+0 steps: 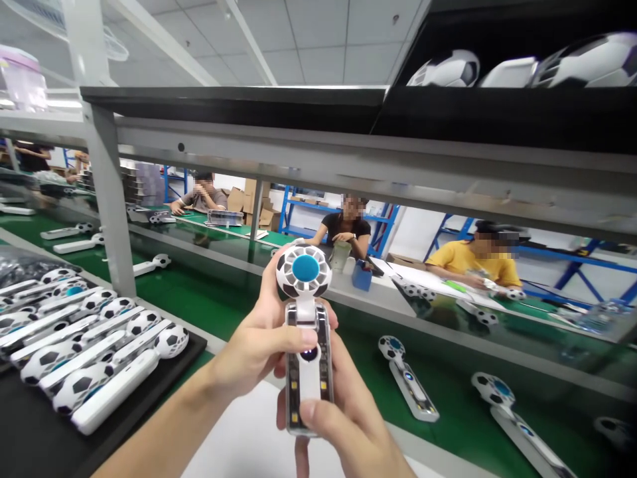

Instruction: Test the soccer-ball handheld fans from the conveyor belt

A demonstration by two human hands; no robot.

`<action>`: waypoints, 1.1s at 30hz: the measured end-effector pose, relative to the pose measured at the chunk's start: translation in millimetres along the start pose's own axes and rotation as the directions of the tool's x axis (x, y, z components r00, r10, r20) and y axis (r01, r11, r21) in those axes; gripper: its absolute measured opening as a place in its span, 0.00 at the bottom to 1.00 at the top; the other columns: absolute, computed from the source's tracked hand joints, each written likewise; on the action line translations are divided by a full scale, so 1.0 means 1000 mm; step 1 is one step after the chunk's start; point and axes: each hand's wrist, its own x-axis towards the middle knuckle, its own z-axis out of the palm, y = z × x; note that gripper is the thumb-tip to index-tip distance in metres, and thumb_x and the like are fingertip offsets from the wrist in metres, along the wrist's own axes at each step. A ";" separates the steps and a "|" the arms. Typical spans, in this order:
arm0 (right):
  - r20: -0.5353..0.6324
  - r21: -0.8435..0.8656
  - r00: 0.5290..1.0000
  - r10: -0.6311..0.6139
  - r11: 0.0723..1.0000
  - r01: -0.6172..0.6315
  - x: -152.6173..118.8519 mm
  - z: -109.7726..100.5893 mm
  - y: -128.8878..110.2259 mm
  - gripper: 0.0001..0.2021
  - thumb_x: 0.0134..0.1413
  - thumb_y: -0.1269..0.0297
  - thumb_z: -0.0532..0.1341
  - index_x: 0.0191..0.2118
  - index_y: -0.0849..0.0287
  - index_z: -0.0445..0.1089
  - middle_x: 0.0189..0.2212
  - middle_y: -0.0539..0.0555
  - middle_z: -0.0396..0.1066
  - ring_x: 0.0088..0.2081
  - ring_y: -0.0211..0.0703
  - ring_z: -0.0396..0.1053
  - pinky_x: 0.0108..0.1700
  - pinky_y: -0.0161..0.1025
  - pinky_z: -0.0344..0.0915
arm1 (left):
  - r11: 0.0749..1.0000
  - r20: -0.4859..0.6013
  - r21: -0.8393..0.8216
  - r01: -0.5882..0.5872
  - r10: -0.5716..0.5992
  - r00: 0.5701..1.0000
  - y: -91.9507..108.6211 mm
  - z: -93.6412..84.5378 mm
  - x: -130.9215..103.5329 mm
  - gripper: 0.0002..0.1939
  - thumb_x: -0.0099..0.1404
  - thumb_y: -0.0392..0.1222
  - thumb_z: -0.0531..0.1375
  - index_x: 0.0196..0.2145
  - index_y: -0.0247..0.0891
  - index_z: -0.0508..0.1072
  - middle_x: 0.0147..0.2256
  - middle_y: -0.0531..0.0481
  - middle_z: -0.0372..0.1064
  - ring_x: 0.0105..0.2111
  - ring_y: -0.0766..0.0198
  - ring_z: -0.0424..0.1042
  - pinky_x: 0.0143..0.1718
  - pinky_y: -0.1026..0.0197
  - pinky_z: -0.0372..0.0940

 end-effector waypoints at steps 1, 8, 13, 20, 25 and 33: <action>-0.006 0.004 1.000 0.004 1.000 -0.004 0.000 0.000 0.000 0.46 0.52 0.58 0.65 0.70 0.45 0.37 0.52 0.58 0.67 0.40 0.45 0.72 0.30 0.36 0.73 | 1.000 -0.004 -0.002 0.005 -0.005 1.000 0.000 0.000 0.000 0.51 0.58 0.34 0.65 0.66 0.63 0.37 0.40 0.52 0.72 0.22 0.72 0.66 0.33 0.59 0.70; 0.032 0.079 0.999 -0.032 0.996 0.029 0.002 0.012 -0.008 0.45 0.53 0.55 0.64 0.70 0.48 0.37 0.33 0.52 0.71 0.31 0.46 0.73 0.23 0.37 0.71 | 1.000 -0.025 0.021 0.017 -0.016 1.000 -0.002 0.003 0.000 0.52 0.60 0.38 0.66 0.66 0.65 0.34 0.39 0.50 0.71 0.33 0.59 0.74 0.23 0.68 0.64; 0.030 0.108 0.998 -0.055 0.993 0.051 0.001 0.016 -0.012 0.41 0.53 0.53 0.65 0.67 0.45 0.43 0.37 0.53 0.70 0.29 0.44 0.73 0.20 0.32 0.67 | 0.999 -0.024 0.033 0.008 -0.007 1.000 -0.005 0.002 -0.002 0.41 0.68 0.51 0.59 0.66 0.66 0.34 0.41 0.48 0.70 0.24 0.66 0.70 0.15 0.72 0.56; 0.036 0.106 0.997 -0.072 0.992 0.068 -0.002 0.012 -0.009 0.34 0.56 0.59 0.62 0.65 0.40 0.47 0.38 0.52 0.69 0.30 0.46 0.74 0.21 0.38 0.72 | 0.999 0.004 0.039 -0.006 0.006 1.000 -0.002 0.005 -0.007 0.37 0.70 0.50 0.56 0.66 0.68 0.36 0.42 0.50 0.69 0.19 0.73 0.63 0.14 0.72 0.55; 0.011 0.111 0.996 -0.087 0.990 0.085 -0.001 0.013 -0.005 0.35 0.55 0.57 0.63 0.65 0.41 0.47 0.39 0.53 0.69 0.28 0.45 0.73 0.21 0.40 0.72 | 0.999 -0.005 0.043 -0.002 0.002 1.000 -0.001 0.005 -0.006 0.34 0.70 0.50 0.56 0.65 0.66 0.40 0.42 0.49 0.69 0.19 0.74 0.63 0.15 0.72 0.55; 0.023 0.154 0.995 -0.094 0.984 0.089 0.003 0.012 0.000 0.36 0.53 0.57 0.63 0.65 0.46 0.48 0.36 0.52 0.71 0.26 0.44 0.72 0.23 0.39 0.70 | 0.999 -0.013 0.041 0.016 -0.016 1.000 -0.002 0.004 -0.005 0.38 0.70 0.50 0.57 0.66 0.66 0.36 0.43 0.48 0.68 0.20 0.73 0.64 0.14 0.73 0.56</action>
